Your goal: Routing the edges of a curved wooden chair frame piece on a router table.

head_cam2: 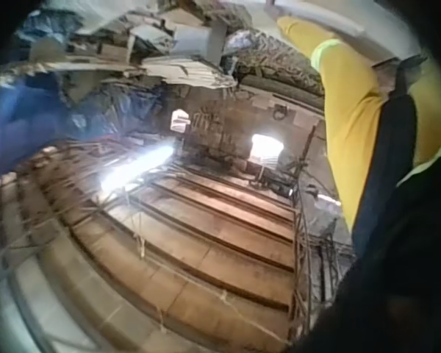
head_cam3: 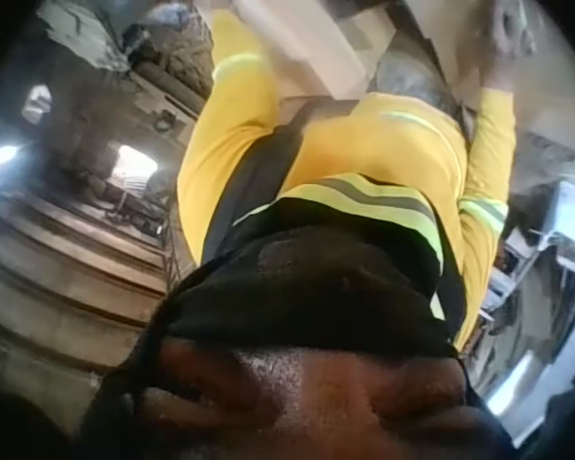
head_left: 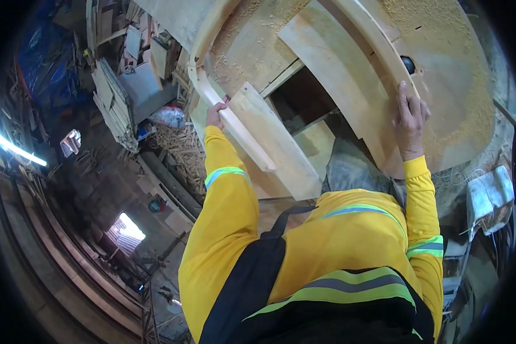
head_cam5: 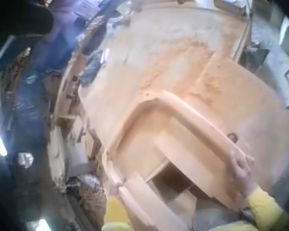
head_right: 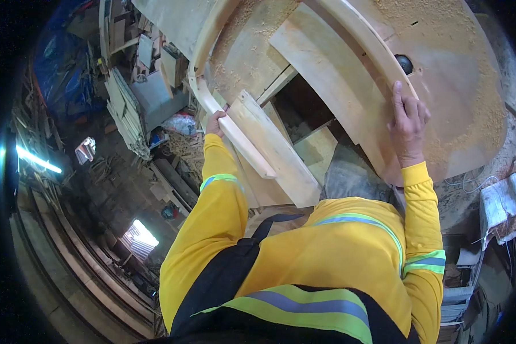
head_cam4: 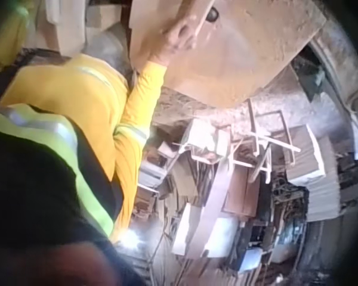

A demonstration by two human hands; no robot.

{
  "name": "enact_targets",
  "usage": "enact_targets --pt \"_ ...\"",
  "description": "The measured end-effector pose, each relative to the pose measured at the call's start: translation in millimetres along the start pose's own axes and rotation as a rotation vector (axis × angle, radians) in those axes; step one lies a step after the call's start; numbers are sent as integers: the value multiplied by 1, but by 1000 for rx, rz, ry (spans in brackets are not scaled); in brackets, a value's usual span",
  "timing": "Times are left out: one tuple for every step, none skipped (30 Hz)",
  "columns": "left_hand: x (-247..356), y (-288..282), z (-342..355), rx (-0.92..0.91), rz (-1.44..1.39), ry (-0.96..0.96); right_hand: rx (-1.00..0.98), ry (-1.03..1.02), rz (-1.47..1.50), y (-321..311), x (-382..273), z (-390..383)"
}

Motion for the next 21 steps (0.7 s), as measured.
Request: enact_targets --pt "2 -4 1 -21 -2 -1 18 -4 4 0 -2 2" --pt "-3 4 4 -25 -15 -25 27 -4 -10 -1 1 0" --pt "-9 13 8 -34 -11 -44 20 -1 -33 -3 4 -2" --pt "-13 23 14 -46 -7 -64 12 -1 -48 -5 8 -5" --pt "-13 19 17 -63 -51 -42 15 -4 -42 -6 6 -4" --pt "-3 -6 20 -56 -16 -6 30 -7 -28 -5 0 0" --pt "10 -27 22 -57 21 24 33 -9 9 -5 -3 4" --pt "18 -40 22 73 169 161 21 -6 26 -4 -4 5" --pt "9 -19 26 109 193 184 73 -23 5 -3 -1 2" --pt "14 -18 22 187 217 208 82 -28 17 -2 -3 4" --pt "22 -19 16 148 193 105 92 -34 31 -1 -6 5" --pt "20 14 10 194 307 167 77 -19 -1 1 -2 0" --pt "23 32 5 259 315 144 79 -6 -10 0 0 -1" --pt "36 24 -1 405 456 231 85 -4 -1 -5 -6 4" --pt "30 50 -4 502 585 221 74 9 -25 -8 -2 2" --pt "25 78 -6 595 717 216 81 8 -61 -8 5 -4" --pt "24 92 -8 639 770 169 82 26 -90 -9 10 -8" --pt "31 65 -1 698 760 271 101 19 -34 -8 3 -4" --pt "45 24 5 774 743 380 129 5 38 -7 -7 6" --pt "47 12 12 814 766 378 137 0 38 -8 -11 10" --pt "44 16 19 800 792 349 134 13 16 -8 -8 8"
Point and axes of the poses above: each hand's wrist, its own z-axis towards the middle knuckle, its own y-axis out of the palm, x = y × z, the point moved 2 cm from there along z, towards the middle knuckle, and after that the axes turned 9 degrees about -y, right-handed, at the moved point
